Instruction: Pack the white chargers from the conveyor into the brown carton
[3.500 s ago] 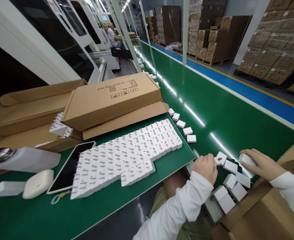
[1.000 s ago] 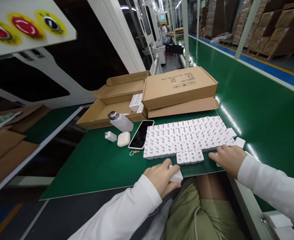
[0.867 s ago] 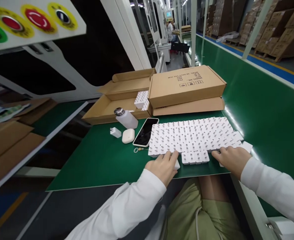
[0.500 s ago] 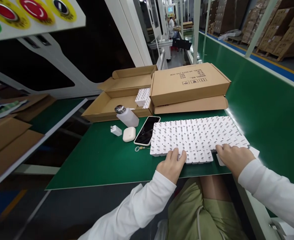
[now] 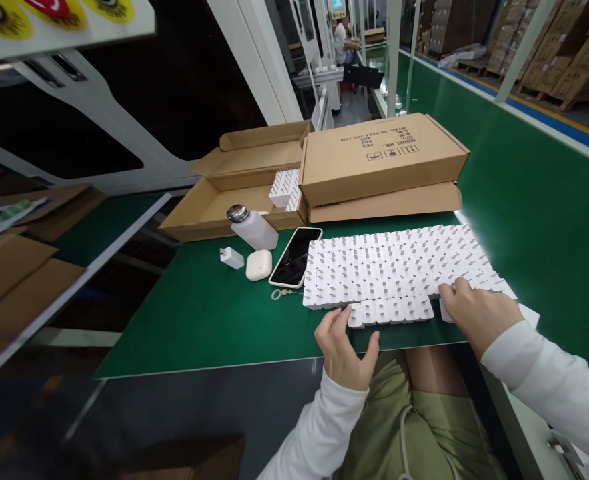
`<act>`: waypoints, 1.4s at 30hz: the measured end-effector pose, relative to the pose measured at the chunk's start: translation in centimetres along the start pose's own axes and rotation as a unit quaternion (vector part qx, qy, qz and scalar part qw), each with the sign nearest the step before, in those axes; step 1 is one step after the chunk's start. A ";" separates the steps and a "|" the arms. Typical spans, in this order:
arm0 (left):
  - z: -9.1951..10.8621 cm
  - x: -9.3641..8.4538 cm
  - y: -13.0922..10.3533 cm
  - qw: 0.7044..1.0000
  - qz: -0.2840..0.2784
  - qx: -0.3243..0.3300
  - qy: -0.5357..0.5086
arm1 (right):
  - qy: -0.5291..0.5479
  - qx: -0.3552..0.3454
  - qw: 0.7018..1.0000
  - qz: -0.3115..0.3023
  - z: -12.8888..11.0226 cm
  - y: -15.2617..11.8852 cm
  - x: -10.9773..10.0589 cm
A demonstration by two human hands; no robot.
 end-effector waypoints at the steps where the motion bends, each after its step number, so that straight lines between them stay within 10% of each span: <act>1: 0.6 -0.6 -0.3 0.999 0.025 -0.006 -0.025 | -0.007 0.005 1.000 0.003 -0.1 0.0 0.0; 3: 3.1 -0.3 -0.5 0.994 -0.007 0.030 -0.108 | -0.021 0.013 0.999 0.022 -0.4 0.0 -0.2; 7: 8.4 4.7 -0.9 0.938 -0.250 0.068 -0.232 | -0.035 0.016 0.996 0.077 -0.5 -0.2 -0.2; 11: 9.1 8.3 -1.0 0.926 -0.316 0.017 -0.204 | 0.026 -0.017 0.994 0.106 0.4 -0.5 1.6; 16: 8.6 8.6 -0.9 0.937 -0.280 -0.003 -0.210 | 0.292 -0.072 0.927 0.224 2.8 -1.4 3.6; 20: 7.5 5.2 -0.2 0.940 -0.226 0.020 -0.256 | 0.462 -0.048 0.852 0.243 3.4 -1.1 5.8; 25: -0.8 -0.9 -0.2 0.971 -0.029 -0.190 -0.140 | 0.435 -0.018 0.854 0.283 2.1 -0.7 5.9; 29: -4.3 2.1 -1.7 0.939 -0.108 -0.301 -0.128 | 0.462 -0.048 0.847 0.258 4.2 -1.6 6.2; 33: -4.0 2.7 -1.6 0.950 -0.092 -0.274 -0.117 | 0.402 0.096 0.890 0.190 11.7 -3.5 10.9; 38: 2.3 0.3 -1.6 0.989 -0.022 -0.116 -0.086 | 0.312 0.180 0.932 -0.031 13.7 -2.6 18.1; 42: 14.5 5.3 -2.7 0.956 -0.170 0.145 -0.193 | 0.299 0.193 0.934 -0.033 13.0 -1.3 17.2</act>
Point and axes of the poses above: each hand's wrist, its own y-axis towards the middle knuckle, its own x-axis out of the palm, z = x × y, the point moved 8 cm from there along y, towards the middle knuckle, and after that the axes turned 4 degrees about -z, right-handed, at the moved point
